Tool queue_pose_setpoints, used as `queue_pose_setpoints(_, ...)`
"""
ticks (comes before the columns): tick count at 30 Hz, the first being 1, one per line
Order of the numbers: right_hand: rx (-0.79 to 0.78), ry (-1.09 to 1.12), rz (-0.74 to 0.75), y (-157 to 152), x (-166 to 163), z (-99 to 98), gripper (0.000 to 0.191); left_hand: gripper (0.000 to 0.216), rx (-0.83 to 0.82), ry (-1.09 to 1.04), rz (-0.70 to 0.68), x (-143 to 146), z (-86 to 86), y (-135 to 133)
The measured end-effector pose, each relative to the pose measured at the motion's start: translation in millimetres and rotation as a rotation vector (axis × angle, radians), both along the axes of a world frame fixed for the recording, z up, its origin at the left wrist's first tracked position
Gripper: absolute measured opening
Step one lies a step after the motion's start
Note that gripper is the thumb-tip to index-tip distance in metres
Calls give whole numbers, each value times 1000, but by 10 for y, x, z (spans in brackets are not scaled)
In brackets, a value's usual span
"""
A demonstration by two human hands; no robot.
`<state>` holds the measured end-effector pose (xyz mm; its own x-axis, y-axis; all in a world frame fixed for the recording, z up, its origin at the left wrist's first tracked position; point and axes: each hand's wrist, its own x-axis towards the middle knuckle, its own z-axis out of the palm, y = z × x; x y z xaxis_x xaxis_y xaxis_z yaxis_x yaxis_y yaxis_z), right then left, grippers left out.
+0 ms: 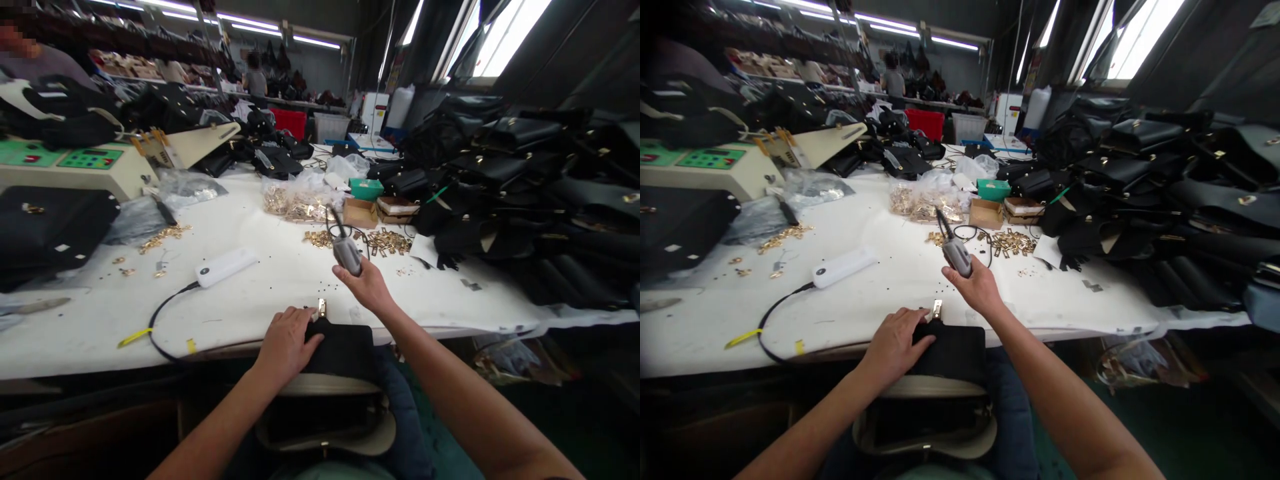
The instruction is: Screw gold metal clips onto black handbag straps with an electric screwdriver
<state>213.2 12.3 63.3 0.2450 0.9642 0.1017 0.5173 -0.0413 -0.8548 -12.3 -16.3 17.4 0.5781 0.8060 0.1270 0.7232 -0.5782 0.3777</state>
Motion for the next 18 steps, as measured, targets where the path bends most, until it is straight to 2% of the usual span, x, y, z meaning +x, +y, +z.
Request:
queue_pose_setpoints(3,-88,-400,109,-38,193,-127,37,39,37,51,51,-37,24,-28)
queue_pose_setpoints(5,-143,-572,132,-57,313,-237,39,32,6,60,62,-71,53,-47)
queue_pose_setpoints(8,-217,-702,111,-65,453,-368,46,22,-52,23,61,-108,135,-111)
queue_pose_setpoints(10,-196,-684,86,-87,505,-408,47,18,-51,-27,43,-115,224,-184)
queue_pose_setpoints(12,-89,-549,40,-174,524,-394,44,16,-33,-95,16,-110,330,-260)
queue_pose_setpoints(14,-8,-264,29,-367,516,-320,44,16,-28,-175,8,-110,432,-313)
queue_pose_setpoints(16,-32,120,128,-666,479,-211,52,17,-54,-257,43,-127,503,-321)
queue_pose_setpoints(18,-105,467,343,-993,407,-123,60,17,-110,-328,108,-157,518,-262)
